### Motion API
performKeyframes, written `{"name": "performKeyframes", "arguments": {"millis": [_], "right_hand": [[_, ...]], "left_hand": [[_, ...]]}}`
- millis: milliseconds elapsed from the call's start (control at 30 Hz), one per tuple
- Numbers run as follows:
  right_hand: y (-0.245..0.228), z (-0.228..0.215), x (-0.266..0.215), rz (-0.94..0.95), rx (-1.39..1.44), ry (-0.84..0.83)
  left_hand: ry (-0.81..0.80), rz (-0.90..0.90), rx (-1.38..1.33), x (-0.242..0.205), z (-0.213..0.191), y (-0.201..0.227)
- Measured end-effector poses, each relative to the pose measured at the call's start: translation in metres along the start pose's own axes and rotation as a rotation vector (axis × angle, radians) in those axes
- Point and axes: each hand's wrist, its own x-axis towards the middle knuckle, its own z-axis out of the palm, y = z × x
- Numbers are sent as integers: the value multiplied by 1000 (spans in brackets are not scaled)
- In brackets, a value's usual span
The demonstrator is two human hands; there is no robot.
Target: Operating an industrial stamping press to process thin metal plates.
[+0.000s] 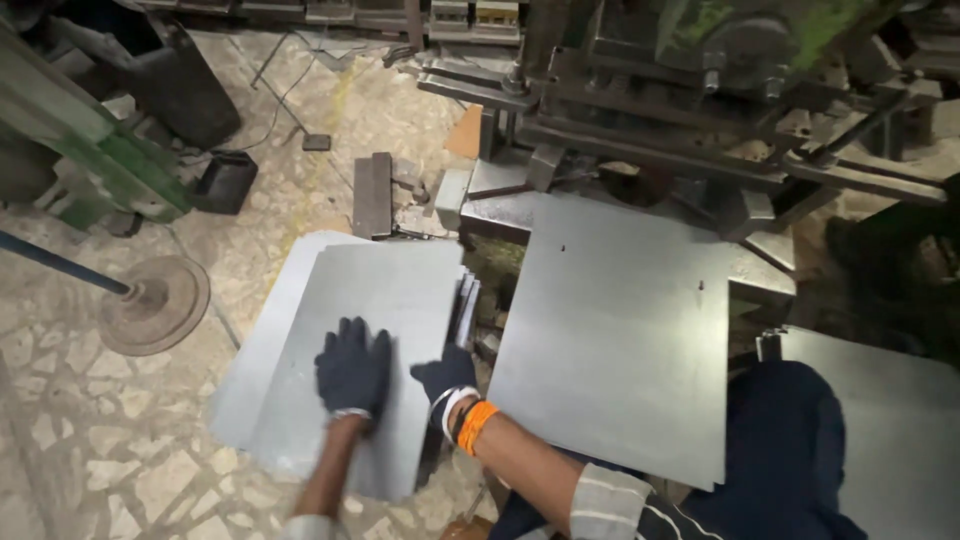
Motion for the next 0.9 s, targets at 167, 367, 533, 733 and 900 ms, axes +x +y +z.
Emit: {"name": "performKeyframes", "arguments": {"millis": [167,367,533,733,900], "right_hand": [[-119,-106,-21,33,-78,-2],[-142,-266,-38,-76,491,112],[-121,-359,-39,-203,492,197],[-96,-427,-15,49,553,423],[-108,-445,-13,51,695,368]], "left_hand": [[-97,-103,-271,22,-83,-24],[-389,-187,-821,-13,-119,49],[-475,-123,-1261,-48,-147,153],[-587,44,-1108,-18,-113,227],[-560,144,-1277,32,-45,251]]}}
